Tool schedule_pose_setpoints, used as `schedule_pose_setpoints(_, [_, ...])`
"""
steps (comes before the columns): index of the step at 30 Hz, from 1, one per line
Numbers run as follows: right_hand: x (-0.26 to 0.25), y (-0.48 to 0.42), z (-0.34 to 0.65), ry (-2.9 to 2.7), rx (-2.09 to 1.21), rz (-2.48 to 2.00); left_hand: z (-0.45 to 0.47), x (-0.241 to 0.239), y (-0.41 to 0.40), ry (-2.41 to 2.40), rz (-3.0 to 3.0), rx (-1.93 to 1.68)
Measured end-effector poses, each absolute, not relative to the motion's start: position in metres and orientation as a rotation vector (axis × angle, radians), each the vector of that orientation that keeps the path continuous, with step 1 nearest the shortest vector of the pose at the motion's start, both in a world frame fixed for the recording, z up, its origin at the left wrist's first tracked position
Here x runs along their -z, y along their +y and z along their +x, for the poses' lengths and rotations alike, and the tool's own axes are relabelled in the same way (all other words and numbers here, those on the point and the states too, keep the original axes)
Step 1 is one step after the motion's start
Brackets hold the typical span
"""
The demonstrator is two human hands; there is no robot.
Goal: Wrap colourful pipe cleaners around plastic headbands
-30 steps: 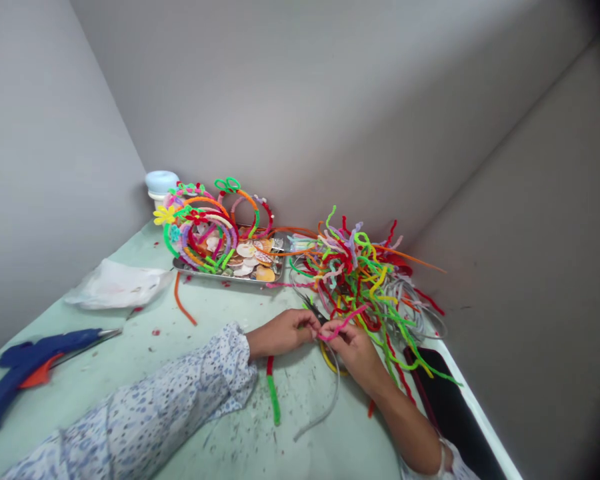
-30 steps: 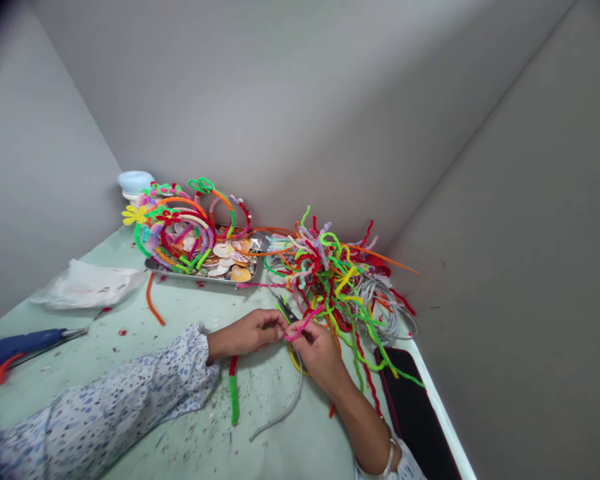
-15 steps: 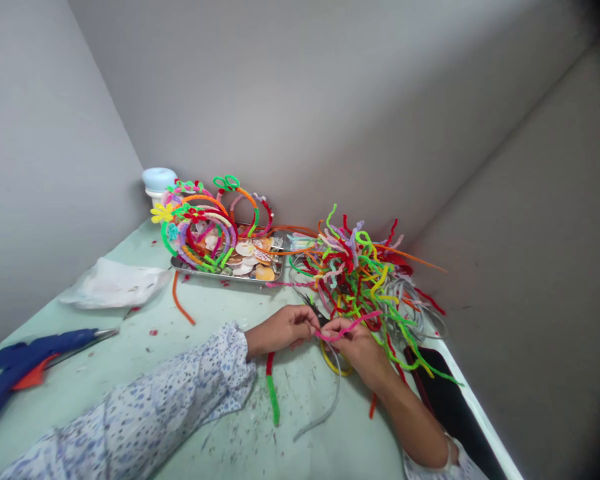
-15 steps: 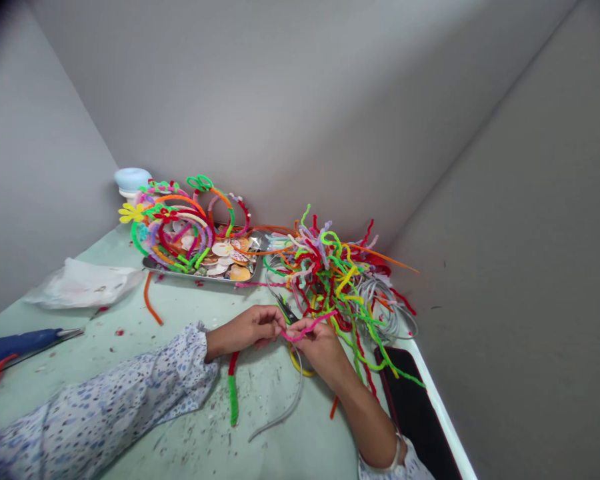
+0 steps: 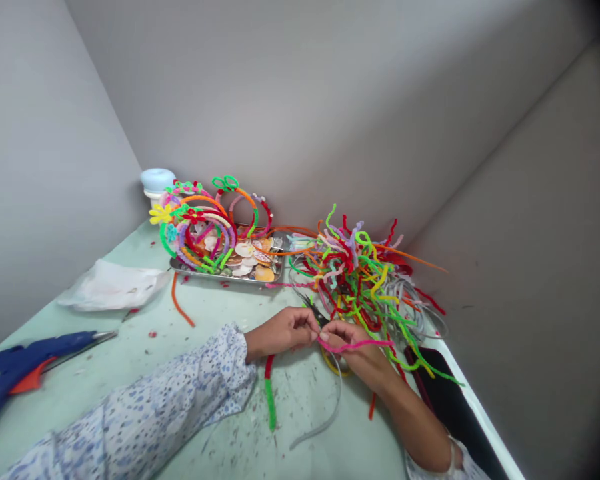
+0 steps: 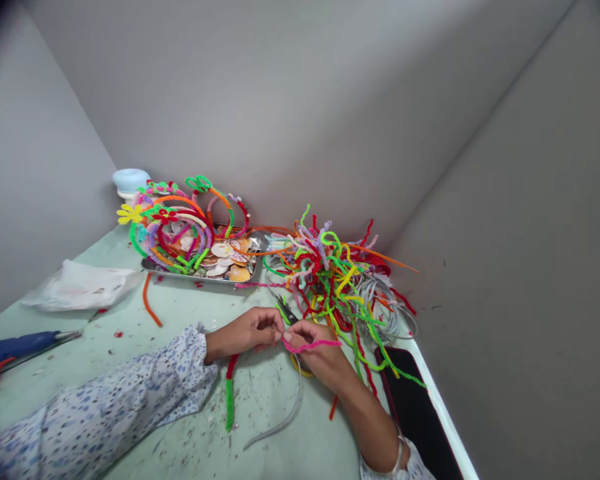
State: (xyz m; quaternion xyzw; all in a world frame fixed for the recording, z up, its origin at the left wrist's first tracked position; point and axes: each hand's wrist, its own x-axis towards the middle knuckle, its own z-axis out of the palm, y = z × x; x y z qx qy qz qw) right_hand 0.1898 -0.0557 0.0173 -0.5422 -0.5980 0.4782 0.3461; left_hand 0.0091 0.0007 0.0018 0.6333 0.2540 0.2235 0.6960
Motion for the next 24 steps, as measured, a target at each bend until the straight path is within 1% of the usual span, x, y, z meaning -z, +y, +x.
schedule_pose_setpoints(3, [-0.019,-0.056,0.190,-1.609,-1.216,-1.412,0.010,-0.001,0.001,0.583,1.415,-0.509])
schedule_pose_setpoints(8, [-0.020,-0.057,0.187,-1.548,-1.298,-1.449,0.011,0.003,0.001,0.616,1.415,-0.526])
schedule_pose_setpoints(11, [-0.019,-0.057,0.186,-1.572,-1.289,-1.449,0.011,0.004,0.002,0.614,1.395,-0.534])
schedule_pose_setpoints(19, [-0.015,-0.058,0.185,-1.891,-0.929,-1.546,0.011,0.006,0.002,0.572,1.368,-0.560])
schedule_pose_setpoints(24, [-0.008,-0.061,0.178,-2.083,-0.532,-1.627,0.012,0.008,0.003,0.573,1.354,-0.562])
